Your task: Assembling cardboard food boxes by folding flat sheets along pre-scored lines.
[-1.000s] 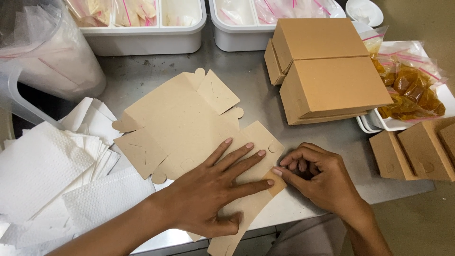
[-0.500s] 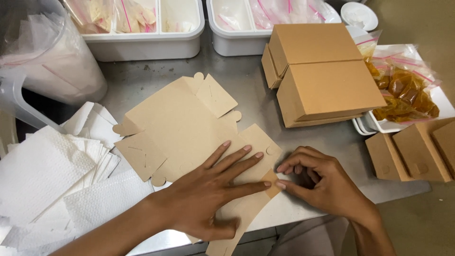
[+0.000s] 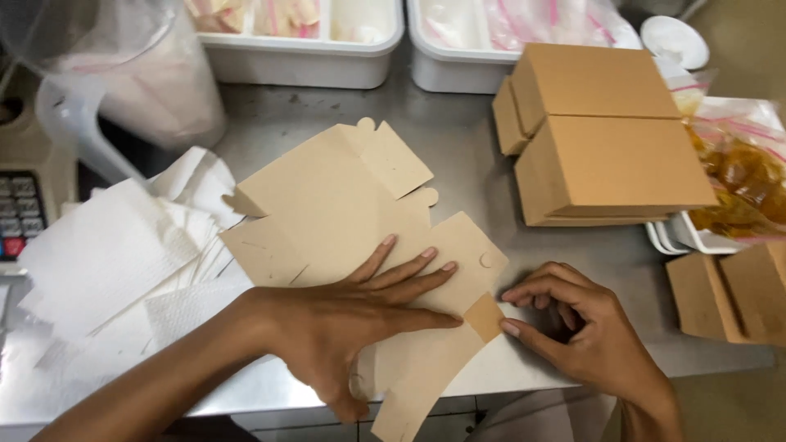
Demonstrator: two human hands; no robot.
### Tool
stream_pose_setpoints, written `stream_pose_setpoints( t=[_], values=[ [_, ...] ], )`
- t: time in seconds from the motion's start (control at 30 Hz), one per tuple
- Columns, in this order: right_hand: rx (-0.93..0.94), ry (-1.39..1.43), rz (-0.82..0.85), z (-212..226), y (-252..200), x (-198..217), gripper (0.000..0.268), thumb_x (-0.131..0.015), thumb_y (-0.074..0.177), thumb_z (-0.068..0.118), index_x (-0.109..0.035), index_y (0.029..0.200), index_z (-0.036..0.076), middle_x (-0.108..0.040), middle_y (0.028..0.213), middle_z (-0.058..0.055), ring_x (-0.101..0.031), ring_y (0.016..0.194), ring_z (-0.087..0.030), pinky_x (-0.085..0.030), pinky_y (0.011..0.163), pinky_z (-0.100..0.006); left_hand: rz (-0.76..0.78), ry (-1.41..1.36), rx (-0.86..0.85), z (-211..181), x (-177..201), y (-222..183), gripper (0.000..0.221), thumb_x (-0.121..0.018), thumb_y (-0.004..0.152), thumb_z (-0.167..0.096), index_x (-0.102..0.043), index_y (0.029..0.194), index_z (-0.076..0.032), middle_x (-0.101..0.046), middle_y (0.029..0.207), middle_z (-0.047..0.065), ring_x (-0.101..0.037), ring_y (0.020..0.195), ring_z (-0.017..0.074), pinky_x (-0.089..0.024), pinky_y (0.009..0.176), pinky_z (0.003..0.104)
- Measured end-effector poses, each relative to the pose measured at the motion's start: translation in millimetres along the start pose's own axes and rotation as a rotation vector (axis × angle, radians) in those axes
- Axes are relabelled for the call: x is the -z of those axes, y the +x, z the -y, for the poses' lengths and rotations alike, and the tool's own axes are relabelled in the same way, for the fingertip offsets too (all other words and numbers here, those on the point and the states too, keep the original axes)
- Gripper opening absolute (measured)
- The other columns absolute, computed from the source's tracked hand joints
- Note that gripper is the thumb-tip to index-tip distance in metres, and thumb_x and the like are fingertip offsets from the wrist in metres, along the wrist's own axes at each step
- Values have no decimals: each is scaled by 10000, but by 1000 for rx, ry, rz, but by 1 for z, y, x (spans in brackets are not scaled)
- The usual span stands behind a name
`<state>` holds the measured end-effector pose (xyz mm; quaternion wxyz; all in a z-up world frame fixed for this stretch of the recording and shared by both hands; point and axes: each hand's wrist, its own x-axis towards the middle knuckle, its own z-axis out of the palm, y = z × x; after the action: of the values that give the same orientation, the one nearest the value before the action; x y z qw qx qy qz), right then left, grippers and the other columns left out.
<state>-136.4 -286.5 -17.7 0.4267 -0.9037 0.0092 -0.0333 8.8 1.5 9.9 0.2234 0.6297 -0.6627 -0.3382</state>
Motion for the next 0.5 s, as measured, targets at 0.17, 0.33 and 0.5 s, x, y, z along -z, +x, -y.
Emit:
stream_pose_setpoints(
  t=[0.17, 0.33, 0.5],
  values=[
    [102, -119, -56, 19, -2, -15, 193, -821, 812, 165, -811, 1001, 129, -735, 937, 2, -651, 889, -117, -501, 789, -242, -28, -2, 19, 1, -8, -1, 1220, -873, 561, -373, -275, 1596, -127, 63, 1726, 228, 210, 1581, 366, 244, 1162, 590],
    [182, -275, -205, 28, -9, -38, 168, -744, 886, 123, -779, 1049, 106, -723, 986, -5, -646, 932, -164, -500, 847, -283, -155, 7, -42, 9, -18, 1, 885, -682, 848, -455, -303, 1554, -79, -24, 1720, 269, 124, 1599, 416, 174, 1202, 623],
    [208, -382, -328, 47, -14, -57, 120, -728, 923, 142, -770, 1028, 104, -693, 1055, -48, -640, 1080, -201, -483, 951, -331, -158, -26, -1, 9, -16, 3, 954, -684, 857, -377, -171, 1583, -32, -6, 1723, 247, 136, 1599, 378, 209, 1204, 578]
  ],
)
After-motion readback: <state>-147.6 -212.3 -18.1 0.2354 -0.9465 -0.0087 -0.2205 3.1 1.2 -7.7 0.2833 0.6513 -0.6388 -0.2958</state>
